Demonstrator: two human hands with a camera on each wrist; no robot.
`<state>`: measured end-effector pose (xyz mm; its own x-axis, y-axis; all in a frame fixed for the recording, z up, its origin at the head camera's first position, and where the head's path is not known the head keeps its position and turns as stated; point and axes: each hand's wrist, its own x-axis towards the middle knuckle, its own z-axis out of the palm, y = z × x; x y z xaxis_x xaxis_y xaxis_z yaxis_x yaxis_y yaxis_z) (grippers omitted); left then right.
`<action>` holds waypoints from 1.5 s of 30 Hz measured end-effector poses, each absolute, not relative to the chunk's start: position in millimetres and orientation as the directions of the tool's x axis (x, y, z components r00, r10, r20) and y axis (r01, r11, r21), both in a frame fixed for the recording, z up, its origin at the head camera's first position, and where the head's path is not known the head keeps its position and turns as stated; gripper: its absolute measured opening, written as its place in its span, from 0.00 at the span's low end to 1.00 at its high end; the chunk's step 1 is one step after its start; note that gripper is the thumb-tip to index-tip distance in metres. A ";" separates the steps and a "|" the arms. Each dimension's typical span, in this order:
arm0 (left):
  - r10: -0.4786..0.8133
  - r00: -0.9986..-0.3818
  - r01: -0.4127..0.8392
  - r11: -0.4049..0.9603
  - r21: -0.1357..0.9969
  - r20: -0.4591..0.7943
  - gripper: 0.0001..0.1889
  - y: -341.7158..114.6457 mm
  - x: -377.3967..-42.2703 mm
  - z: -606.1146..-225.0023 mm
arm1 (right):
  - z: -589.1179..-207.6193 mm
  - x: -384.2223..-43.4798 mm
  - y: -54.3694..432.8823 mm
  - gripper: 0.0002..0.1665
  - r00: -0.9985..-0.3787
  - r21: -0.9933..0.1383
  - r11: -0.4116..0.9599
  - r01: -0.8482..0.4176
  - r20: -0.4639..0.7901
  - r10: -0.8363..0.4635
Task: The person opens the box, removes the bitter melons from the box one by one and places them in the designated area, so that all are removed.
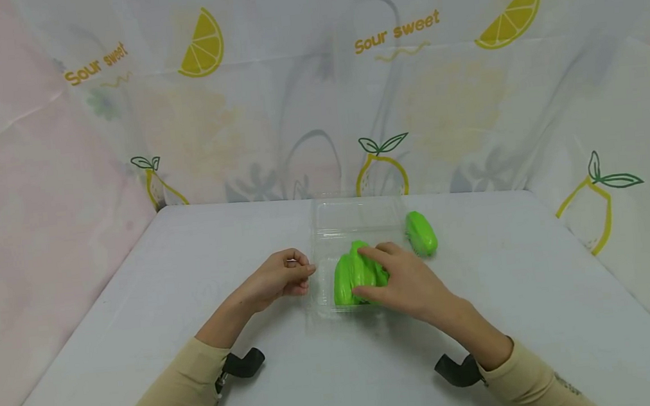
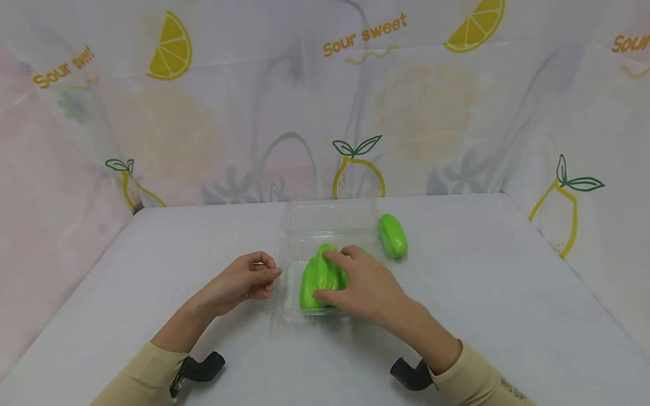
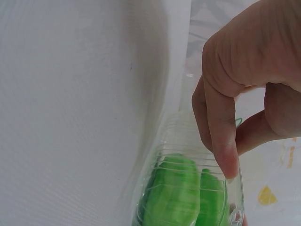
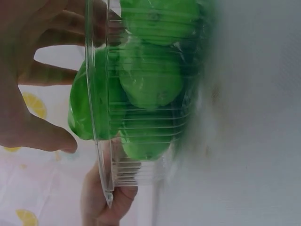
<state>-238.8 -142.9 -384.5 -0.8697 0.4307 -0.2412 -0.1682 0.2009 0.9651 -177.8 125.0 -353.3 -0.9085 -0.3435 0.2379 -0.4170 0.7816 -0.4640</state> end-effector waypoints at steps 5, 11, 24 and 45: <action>0.434 -0.869 -0.165 0.201 0.966 -0.239 0.12 -142.8 -238.9 -384.9 | -354.3 -176.4 121.8 0.41 -0.900 -0.472 0.768 -0.433 0.272 -0.340; 0.433 -0.869 -0.165 0.199 0.966 -0.238 0.12 -142.7 -238.6 -384.9 | -355.0 -175.3 119.7 0.43 -0.892 -0.456 0.770 -0.446 0.294 -0.343; 0.439 -0.867 -0.164 0.196 0.967 -0.236 0.13 -143.1 -240.2 -385.6 | -356.4 -174.4 117.7 0.33 -0.867 -0.423 0.760 -0.493 0.314 -0.388; 0.439 -0.866 -0.168 0.196 0.966 -0.240 0.12 -143.2 -239.2 -383.8 | -350.4 -172.3 120.8 0.27 -0.846 -0.451 0.724 -0.523 0.380 -0.374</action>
<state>-239.2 -143.2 -383.8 -0.8662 0.4385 -0.2397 -0.1681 0.1961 0.9661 -172.3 120.8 -350.4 -0.8460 -0.3744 0.3796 -0.5225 0.7238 -0.4506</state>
